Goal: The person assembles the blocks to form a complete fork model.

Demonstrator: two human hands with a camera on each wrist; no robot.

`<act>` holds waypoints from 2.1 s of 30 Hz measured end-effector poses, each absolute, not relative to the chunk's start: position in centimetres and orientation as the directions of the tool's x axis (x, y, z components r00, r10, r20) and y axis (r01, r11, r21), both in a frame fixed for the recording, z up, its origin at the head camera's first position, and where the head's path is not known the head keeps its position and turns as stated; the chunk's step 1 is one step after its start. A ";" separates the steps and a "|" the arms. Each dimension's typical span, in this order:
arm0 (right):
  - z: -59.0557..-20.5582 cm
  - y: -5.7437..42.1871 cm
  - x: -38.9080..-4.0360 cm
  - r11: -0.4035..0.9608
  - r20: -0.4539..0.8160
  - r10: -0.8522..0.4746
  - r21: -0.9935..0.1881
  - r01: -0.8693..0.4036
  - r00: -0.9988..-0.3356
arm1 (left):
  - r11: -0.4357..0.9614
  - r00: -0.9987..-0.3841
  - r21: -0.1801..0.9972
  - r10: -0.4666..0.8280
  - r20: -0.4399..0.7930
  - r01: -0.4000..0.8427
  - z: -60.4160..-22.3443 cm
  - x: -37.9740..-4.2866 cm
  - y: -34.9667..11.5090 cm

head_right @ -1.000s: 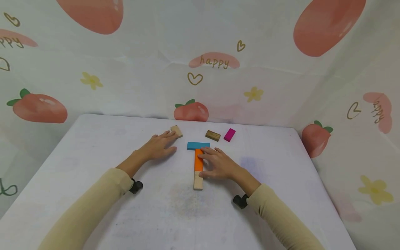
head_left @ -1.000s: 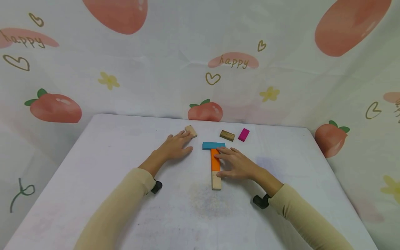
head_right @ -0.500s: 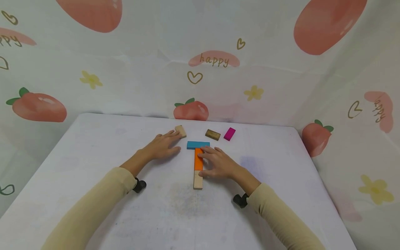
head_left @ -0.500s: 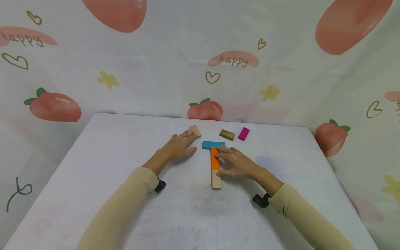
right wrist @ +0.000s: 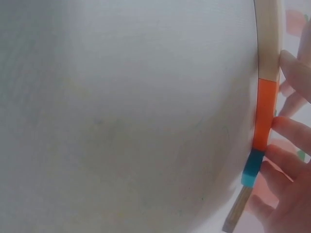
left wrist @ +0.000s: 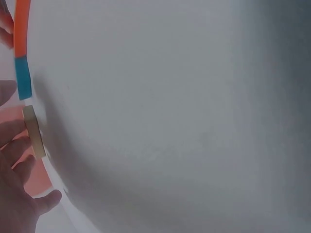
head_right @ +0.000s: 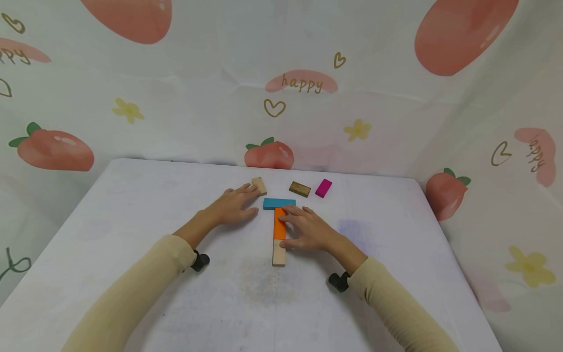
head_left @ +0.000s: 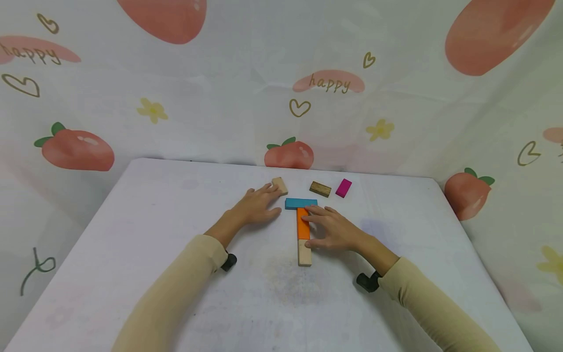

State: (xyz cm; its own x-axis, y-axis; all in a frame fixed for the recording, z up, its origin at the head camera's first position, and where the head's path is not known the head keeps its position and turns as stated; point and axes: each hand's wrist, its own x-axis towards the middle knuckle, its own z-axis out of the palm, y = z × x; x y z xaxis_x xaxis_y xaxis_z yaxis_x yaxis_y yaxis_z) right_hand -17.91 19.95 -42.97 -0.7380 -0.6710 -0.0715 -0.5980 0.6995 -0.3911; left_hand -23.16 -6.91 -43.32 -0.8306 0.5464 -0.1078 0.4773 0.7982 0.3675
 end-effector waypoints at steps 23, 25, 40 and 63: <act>-42.8 20.0 -17.7 0.703 -0.080 -0.664 -0.406 -0.584 -0.743 | 0.785 -0.800 0.325 0.588 -0.119 0.528 -43.1 -22.9 -6.2; -42.8 20.0 -17.7 0.702 -0.077 -0.665 -0.404 -0.586 -0.743 | 0.785 -0.800 0.323 0.588 -0.120 0.528 -43.1 -22.9 -6.2; -43.1 20.1 -17.8 0.702 -0.081 -0.663 -0.411 -0.582 -0.744 | 0.779 -0.794 0.341 0.593 -0.131 0.526 -43.2 -23.0 -6.2; -43.0 20.1 -17.9 0.700 -0.075 -0.665 -0.408 -0.586 -0.743 | 0.756 -0.790 0.364 0.607 -0.082 0.544 -43.4 -23.7 -6.5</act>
